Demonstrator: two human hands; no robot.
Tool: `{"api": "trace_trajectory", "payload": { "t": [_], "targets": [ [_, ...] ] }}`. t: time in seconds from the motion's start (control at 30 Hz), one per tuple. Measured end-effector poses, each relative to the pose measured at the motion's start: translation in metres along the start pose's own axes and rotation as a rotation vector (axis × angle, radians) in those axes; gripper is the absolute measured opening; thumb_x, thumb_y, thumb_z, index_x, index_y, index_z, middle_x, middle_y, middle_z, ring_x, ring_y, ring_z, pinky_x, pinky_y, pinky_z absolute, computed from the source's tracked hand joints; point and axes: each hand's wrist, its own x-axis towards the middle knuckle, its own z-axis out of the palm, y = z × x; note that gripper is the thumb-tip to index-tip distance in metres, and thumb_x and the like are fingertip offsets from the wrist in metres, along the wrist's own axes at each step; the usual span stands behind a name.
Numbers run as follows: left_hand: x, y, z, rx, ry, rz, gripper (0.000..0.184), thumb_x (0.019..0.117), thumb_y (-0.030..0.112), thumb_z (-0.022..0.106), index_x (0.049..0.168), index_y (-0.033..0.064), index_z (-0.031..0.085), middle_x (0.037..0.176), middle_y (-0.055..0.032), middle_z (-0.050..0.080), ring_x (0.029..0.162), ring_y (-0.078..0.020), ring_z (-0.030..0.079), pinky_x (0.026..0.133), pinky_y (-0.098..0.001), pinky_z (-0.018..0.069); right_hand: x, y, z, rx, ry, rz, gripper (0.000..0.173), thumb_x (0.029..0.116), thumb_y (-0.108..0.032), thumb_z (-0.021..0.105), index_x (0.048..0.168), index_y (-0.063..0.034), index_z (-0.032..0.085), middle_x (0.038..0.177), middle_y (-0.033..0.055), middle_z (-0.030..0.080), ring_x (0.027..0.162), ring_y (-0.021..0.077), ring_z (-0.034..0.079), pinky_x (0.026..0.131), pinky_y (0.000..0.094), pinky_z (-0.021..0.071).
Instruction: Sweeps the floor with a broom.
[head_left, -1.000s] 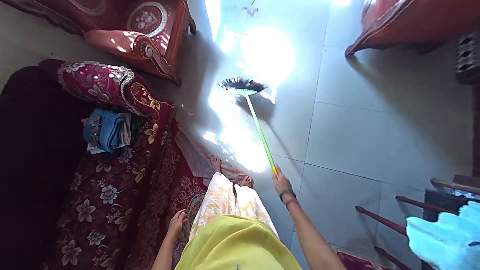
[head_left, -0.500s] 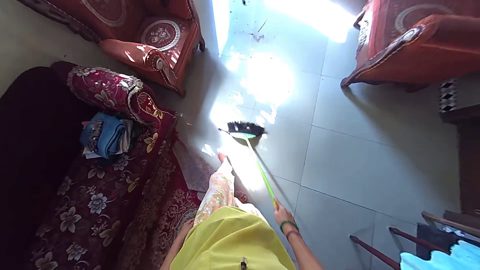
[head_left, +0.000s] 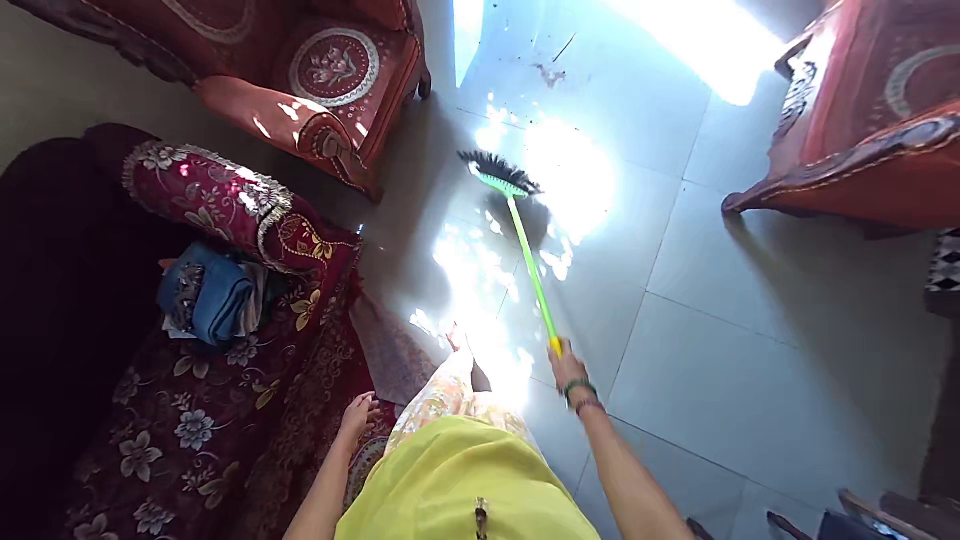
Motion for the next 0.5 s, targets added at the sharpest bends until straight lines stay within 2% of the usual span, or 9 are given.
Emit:
{"api": "trace_trajectory", "payload": {
  "t": [0.03, 0.07, 0.13, 0.17, 0.23, 0.3, 0.4, 0.43, 0.5],
  "targets": [
    [0.001, -0.004, -0.002, -0.002, 0.012, -0.035, 0.041, 0.1131, 0.030, 0.037, 0.145, 0.0091, 0.053, 0.133, -0.0161, 0.067, 0.118, -0.0311, 0.066, 0.095, -0.0521, 0.0517, -0.029, 0.024, 0.010, -0.004, -0.058, 0.037, 0.058, 0.1081, -0.035, 0.050, 0.159, -0.0153, 0.030, 0.112, 0.0277, 0.069, 0.093, 0.0433, 0.071, 0.084, 0.0604, 0.0570],
    [0.001, -0.010, -0.002, 0.003, 0.014, -0.066, 0.041, 0.1131, 0.029, 0.037, 0.145, 0.0084, 0.052, 0.133, -0.0171, 0.066, 0.117, -0.0320, 0.066, 0.096, -0.0525, 0.0515, -0.058, 0.047, 0.020, -0.020, -0.106, 0.076, 0.062, 0.1044, -0.031, 0.058, 0.157, -0.0126, 0.031, 0.110, 0.0277, 0.069, 0.092, 0.0434, 0.071, 0.083, 0.0601, 0.0576],
    [-0.002, -0.025, 0.004, 0.002, -0.021, -0.100, 0.041, 0.1131, 0.026, 0.038, 0.145, 0.0051, 0.052, 0.134, -0.0209, 0.064, 0.118, -0.0341, 0.065, 0.098, -0.0522, 0.0511, -0.105, 0.084, 0.036, -0.064, -0.152, 0.150, 0.065, 0.0976, -0.021, 0.068, 0.152, -0.0055, 0.037, 0.115, 0.0293, 0.069, 0.104, 0.0460, 0.069, 0.092, 0.0609, 0.0544],
    [-0.004, -0.032, 0.009, 0.009, -0.047, -0.091, 0.040, 0.1129, 0.023, 0.038, 0.144, 0.0017, 0.052, 0.134, -0.0234, 0.063, 0.118, -0.0346, 0.065, 0.100, -0.0506, 0.0511, -0.117, 0.091, 0.040, -0.072, -0.157, 0.170, 0.063, 0.0985, -0.020, 0.067, 0.152, -0.0049, 0.038, 0.119, 0.0300, 0.068, 0.108, 0.0468, 0.068, 0.095, 0.0608, 0.0526],
    [-0.005, -0.042, 0.018, 0.078, -0.109, -0.071, 0.040, 0.1122, 0.020, 0.042, 0.142, -0.0026, 0.054, 0.137, -0.0257, 0.061, 0.125, -0.0352, 0.062, 0.108, -0.0488, 0.0463, -0.110, 0.087, 0.040, -0.104, -0.140, 0.129, 0.062, 0.1028, -0.021, 0.061, 0.158, -0.0139, 0.035, 0.120, 0.0297, 0.069, 0.108, 0.0485, 0.068, 0.095, 0.0634, 0.0519],
    [-0.010, -0.040, 0.025, 0.158, -0.153, -0.038, 0.038, 0.1108, 0.020, 0.047, 0.138, -0.0033, 0.058, 0.138, -0.0252, 0.061, 0.131, -0.0345, 0.057, 0.114, -0.0479, 0.0403, -0.071, 0.057, 0.029, -0.189, -0.157, 0.110, 0.055, 0.1069, -0.024, 0.054, 0.159, -0.0225, 0.038, 0.126, 0.0276, 0.068, 0.114, 0.0475, 0.067, 0.101, 0.0640, 0.0494],
    [-0.011, -0.018, 0.033, 0.126, -0.154, 0.031, 0.038, 0.1104, 0.022, 0.048, 0.136, -0.0020, 0.060, 0.136, -0.0242, 0.062, 0.129, -0.0330, 0.059, 0.113, -0.0479, 0.0417, 0.000, -0.006, 0.001, -0.226, -0.125, 0.035, 0.052, 0.1080, -0.025, 0.050, 0.159, -0.0222, 0.039, 0.128, 0.0291, 0.066, 0.113, 0.0483, 0.066, 0.098, 0.0651, 0.0502],
    [-0.008, -0.013, 0.035, 0.097, -0.151, 0.043, 0.039, 0.1107, 0.024, 0.046, 0.138, -0.0018, 0.059, 0.137, -0.0243, 0.062, 0.129, -0.0330, 0.059, 0.113, -0.0484, 0.0420, 0.018, -0.032, -0.014, -0.201, -0.124, 0.013, 0.052, 0.1085, -0.027, 0.049, 0.159, -0.0195, 0.038, 0.126, 0.0301, 0.065, 0.107, 0.0475, 0.068, 0.093, 0.0646, 0.0526],
    [-0.004, 0.005, 0.033, -0.003, -0.115, 0.003, 0.042, 0.1117, 0.026, 0.043, 0.144, 0.0016, 0.054, 0.138, -0.0223, 0.061, 0.127, -0.0318, 0.061, 0.110, -0.0483, 0.0459, 0.039, -0.089, -0.038, -0.126, -0.155, 0.020, 0.056, 0.1096, -0.038, 0.047, 0.159, -0.0157, 0.035, 0.109, 0.0270, 0.067, 0.081, 0.0384, 0.069, 0.074, 0.0559, 0.0575]
  ]
}}
